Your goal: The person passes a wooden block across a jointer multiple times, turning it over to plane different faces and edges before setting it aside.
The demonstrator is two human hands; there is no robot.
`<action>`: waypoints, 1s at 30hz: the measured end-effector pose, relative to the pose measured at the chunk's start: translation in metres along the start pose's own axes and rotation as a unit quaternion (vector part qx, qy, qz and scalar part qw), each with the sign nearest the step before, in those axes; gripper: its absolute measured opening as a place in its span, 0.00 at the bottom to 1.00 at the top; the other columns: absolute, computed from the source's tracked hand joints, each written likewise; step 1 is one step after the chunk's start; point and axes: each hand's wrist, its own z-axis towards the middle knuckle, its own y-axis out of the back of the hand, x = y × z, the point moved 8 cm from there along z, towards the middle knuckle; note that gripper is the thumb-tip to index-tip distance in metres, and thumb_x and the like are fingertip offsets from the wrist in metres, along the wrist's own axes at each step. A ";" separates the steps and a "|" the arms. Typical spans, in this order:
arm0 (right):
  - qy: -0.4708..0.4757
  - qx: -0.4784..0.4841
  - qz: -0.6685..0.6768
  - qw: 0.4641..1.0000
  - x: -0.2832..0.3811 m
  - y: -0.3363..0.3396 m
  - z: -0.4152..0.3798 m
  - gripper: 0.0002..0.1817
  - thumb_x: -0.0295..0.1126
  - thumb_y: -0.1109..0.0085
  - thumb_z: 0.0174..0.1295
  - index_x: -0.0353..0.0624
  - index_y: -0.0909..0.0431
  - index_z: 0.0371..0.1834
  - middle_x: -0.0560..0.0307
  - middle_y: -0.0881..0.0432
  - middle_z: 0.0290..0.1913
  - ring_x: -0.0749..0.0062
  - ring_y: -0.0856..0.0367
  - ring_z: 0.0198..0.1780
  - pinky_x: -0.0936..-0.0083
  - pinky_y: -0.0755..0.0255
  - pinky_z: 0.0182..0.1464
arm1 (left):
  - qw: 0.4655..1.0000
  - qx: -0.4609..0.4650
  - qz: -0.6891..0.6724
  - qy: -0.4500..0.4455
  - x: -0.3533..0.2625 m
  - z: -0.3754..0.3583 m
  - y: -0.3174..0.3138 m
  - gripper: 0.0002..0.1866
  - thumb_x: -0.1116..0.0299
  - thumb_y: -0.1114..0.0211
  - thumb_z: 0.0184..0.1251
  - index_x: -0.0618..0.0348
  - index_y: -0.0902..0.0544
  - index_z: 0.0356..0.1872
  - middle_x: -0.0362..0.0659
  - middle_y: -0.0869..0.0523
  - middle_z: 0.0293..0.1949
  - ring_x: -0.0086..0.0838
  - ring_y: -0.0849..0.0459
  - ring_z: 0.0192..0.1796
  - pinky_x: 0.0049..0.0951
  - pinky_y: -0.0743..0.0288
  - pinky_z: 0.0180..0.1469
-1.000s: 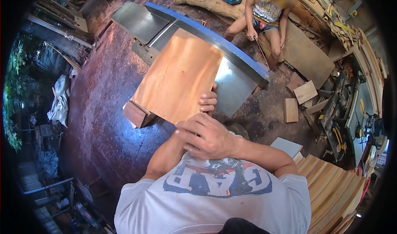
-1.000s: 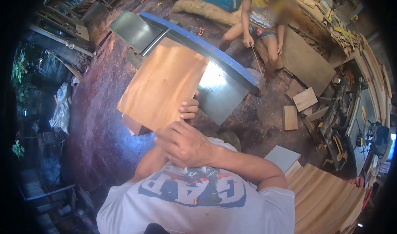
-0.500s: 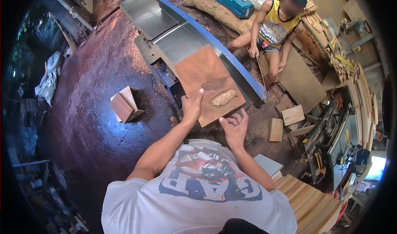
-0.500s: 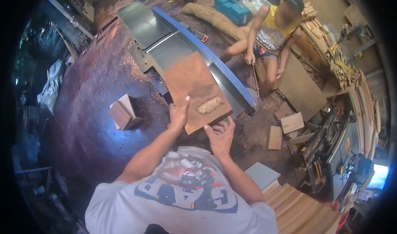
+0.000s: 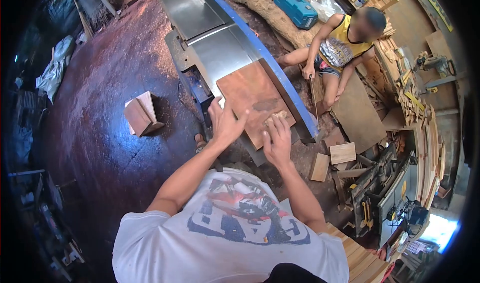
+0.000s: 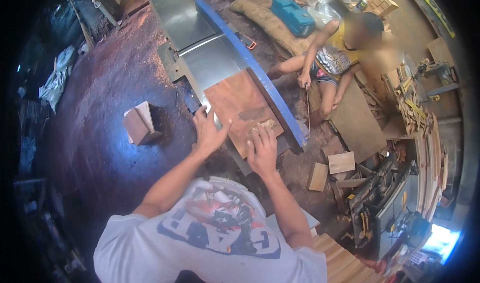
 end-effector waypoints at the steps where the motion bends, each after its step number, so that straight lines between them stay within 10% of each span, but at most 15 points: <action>1: 0.032 0.026 -0.020 0.999 -0.004 -0.013 0.011 0.29 0.35 0.34 0.64 0.31 0.21 0.67 0.39 0.26 0.74 0.35 0.34 0.77 0.38 0.43 0.78 | 0.998 0.017 -0.056 -0.033 -0.018 0.011 0.003 0.38 0.49 0.31 0.72 0.71 0.25 0.71 0.69 0.33 0.73 0.65 0.37 0.75 0.56 0.43 0.80; 7: 0.084 0.099 -0.058 0.990 -0.022 -0.049 0.062 0.29 0.39 0.37 0.63 0.33 0.18 0.66 0.40 0.24 0.73 0.36 0.32 0.77 0.39 0.42 0.80 | 0.959 0.096 0.125 -0.234 -0.017 0.087 -0.087 0.36 0.51 0.44 0.81 0.74 0.30 0.75 0.66 0.39 0.82 0.60 0.45 0.85 0.55 0.53 0.86; 30: 0.168 0.115 0.052 0.978 -0.018 -0.153 0.243 0.28 0.35 0.36 0.60 0.25 0.18 0.60 0.24 0.25 0.69 0.27 0.29 0.74 0.40 0.36 0.78 | 0.947 0.093 0.249 -0.181 0.069 0.272 -0.065 0.43 0.42 0.56 0.83 0.72 0.40 0.82 0.62 0.43 0.85 0.51 0.48 0.87 0.50 0.58 0.88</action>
